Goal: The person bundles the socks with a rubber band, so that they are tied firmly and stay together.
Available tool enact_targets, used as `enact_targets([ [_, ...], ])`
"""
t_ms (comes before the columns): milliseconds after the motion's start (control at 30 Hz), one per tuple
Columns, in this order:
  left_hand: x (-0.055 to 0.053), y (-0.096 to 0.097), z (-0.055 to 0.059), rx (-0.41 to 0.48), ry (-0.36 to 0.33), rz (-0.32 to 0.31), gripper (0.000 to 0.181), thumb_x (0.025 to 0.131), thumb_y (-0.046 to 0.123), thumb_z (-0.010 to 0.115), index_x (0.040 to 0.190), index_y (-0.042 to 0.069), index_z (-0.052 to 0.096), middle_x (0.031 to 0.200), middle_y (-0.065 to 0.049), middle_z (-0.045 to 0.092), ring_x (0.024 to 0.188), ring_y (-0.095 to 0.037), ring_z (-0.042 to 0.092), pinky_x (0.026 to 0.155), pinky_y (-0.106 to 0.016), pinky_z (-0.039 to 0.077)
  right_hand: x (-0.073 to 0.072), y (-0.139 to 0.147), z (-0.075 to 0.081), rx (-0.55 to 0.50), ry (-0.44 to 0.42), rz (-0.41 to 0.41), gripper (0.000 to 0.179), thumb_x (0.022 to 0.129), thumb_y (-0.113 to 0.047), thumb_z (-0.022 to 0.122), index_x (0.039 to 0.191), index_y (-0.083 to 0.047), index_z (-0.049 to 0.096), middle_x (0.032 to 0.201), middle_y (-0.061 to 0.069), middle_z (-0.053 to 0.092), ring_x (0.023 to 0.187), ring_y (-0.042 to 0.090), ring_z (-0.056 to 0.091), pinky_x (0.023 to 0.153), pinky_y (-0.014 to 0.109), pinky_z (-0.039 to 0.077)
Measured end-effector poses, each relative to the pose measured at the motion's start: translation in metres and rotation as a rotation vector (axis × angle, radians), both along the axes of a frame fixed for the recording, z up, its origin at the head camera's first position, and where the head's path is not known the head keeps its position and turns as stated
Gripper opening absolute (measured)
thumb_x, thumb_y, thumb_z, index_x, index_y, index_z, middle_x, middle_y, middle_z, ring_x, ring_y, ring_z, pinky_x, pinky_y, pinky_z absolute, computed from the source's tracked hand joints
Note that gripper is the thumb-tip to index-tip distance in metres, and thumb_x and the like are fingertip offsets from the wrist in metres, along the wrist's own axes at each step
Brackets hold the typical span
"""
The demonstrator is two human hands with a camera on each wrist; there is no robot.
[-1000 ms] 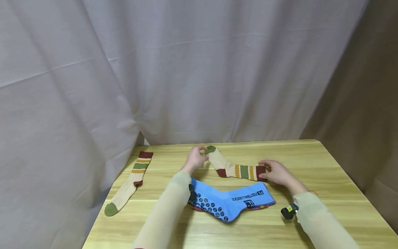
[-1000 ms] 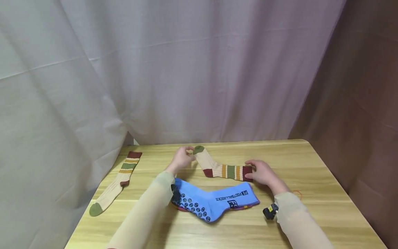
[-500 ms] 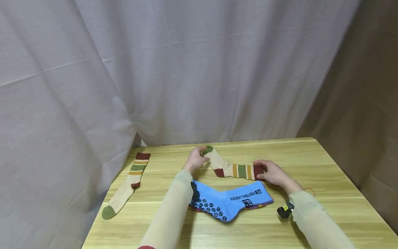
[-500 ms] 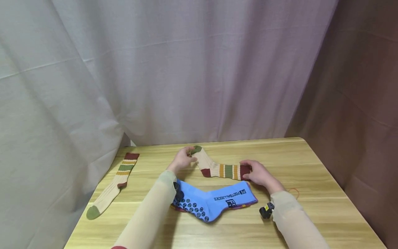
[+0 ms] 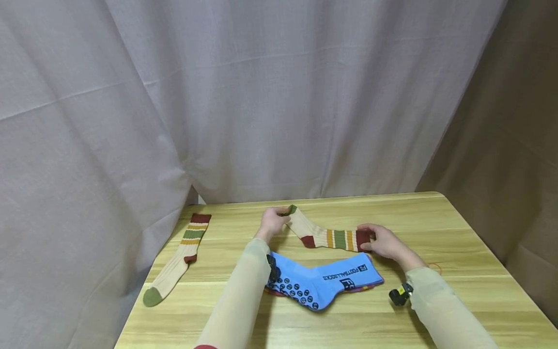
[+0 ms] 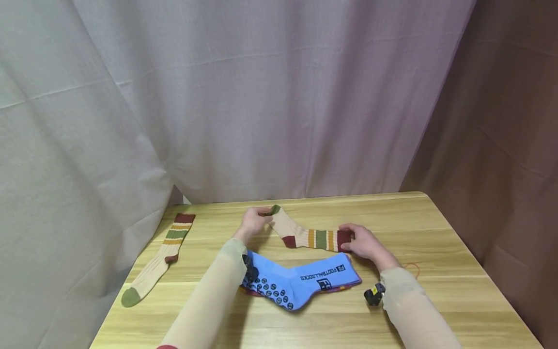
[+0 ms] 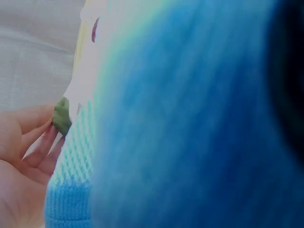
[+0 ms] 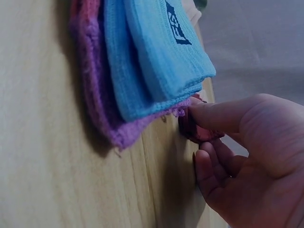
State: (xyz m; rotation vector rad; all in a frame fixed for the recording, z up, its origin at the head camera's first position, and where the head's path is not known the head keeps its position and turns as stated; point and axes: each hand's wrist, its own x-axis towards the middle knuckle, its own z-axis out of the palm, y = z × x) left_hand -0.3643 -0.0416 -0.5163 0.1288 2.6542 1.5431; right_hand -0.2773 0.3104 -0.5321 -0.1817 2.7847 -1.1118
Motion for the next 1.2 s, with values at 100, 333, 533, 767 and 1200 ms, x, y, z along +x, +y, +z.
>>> enact_targets([
  [100, 0.000, -0.001, 0.001, 0.020, 0.028, 0.077, 0.022, 0.094, 0.001, 0.077, 0.116, -0.002, 0.081, 0.121, -0.014, 0.078, 0.125, -0.033, 0.067, 0.108, -0.040, 0.052, 0.001, 0.000, 0.001, -0.004, -0.011, -0.008, 0.057, 0.094, -0.003, 0.078, 0.146, 0.007, 0.056, 0.133, 0.033, 0.062, 0.121, 0.048, 0.059, 0.105, 0.067, 0.046],
  [333, -0.002, -0.005, 0.003, 0.034, 0.065, 0.171, 0.012, 0.090, -0.004, 0.079, 0.099, -0.001, 0.084, 0.100, -0.011, 0.081, 0.105, -0.030, 0.074, 0.095, -0.037, 0.058, 0.000, 0.000, 0.001, -0.018, -0.006, -0.016, 0.055, 0.094, -0.002, 0.078, 0.144, 0.006, 0.057, 0.124, 0.028, 0.066, 0.111, 0.040, 0.063, 0.097, 0.060, 0.053],
  [533, -0.004, -0.007, 0.004, 0.054, 0.063, 0.170, 0.032, 0.087, -0.008, 0.069, 0.117, -0.001, 0.078, 0.093, -0.008, 0.071, 0.083, -0.017, 0.062, 0.072, -0.026, 0.051, -0.001, 0.002, 0.001, -0.016, 0.005, -0.026, 0.053, 0.096, -0.004, 0.077, 0.144, 0.006, 0.057, 0.117, 0.023, 0.069, 0.103, 0.035, 0.064, 0.090, 0.053, 0.054],
  [767, 0.000, -0.011, 0.005, 0.041, 0.003, 0.169, 0.027, 0.093, 0.002, 0.068, 0.117, -0.003, 0.079, 0.115, -0.017, 0.076, 0.109, -0.030, 0.069, 0.089, -0.037, 0.059, -0.002, 0.007, -0.003, -0.016, 0.056, -0.047, 0.048, 0.101, -0.015, 0.072, 0.138, 0.014, 0.056, 0.113, 0.023, 0.071, 0.101, 0.034, 0.067, 0.089, 0.050, 0.054],
  [1200, 0.005, -0.024, 0.004, 0.256, -0.078, 0.093, 0.022, 0.097, 0.004, 0.074, 0.115, -0.009, 0.074, 0.112, -0.020, 0.073, 0.080, -0.017, 0.066, 0.079, -0.037, 0.065, 0.000, 0.001, 0.004, -0.057, 0.167, -0.106, 0.039, 0.107, -0.018, 0.066, 0.131, 0.012, 0.062, 0.113, 0.026, 0.070, 0.102, 0.039, 0.067, 0.083, 0.045, 0.059],
])
